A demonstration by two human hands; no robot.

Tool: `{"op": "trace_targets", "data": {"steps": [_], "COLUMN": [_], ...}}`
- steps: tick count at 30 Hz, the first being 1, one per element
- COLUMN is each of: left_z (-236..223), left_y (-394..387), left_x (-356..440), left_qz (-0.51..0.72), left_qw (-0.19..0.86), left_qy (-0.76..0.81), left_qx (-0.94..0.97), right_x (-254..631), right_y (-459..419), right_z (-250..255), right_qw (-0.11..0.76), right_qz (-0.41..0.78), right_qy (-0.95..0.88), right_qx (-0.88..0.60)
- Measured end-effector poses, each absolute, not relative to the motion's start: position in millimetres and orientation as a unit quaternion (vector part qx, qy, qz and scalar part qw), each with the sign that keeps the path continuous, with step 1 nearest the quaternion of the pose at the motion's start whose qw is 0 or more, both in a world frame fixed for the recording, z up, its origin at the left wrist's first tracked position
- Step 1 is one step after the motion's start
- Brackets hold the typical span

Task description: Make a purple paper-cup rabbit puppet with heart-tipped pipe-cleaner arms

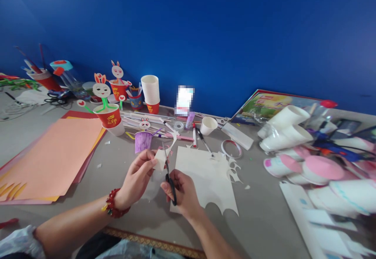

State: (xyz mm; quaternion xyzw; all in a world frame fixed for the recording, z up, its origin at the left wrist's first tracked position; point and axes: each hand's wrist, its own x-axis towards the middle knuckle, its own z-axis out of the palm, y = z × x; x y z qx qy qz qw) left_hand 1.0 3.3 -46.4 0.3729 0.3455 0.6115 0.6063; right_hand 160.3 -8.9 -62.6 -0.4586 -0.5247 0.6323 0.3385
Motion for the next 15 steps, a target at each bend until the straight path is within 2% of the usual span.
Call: {"op": "trace_targets", "data": {"steps": [15], "left_z": [-46.4], "left_y": [3.7], "left_x": [1.1], "left_qz": [0.612], "left_qw": [0.606], "left_qy": [0.349], "left_qx": [0.371], "right_x": [160.0], "right_y": [-9.6], "right_z": [-62.0], "right_qw": [0.336], "right_qz": [0.622], "right_qy": [-0.531], "right_qx": [-0.467]}}
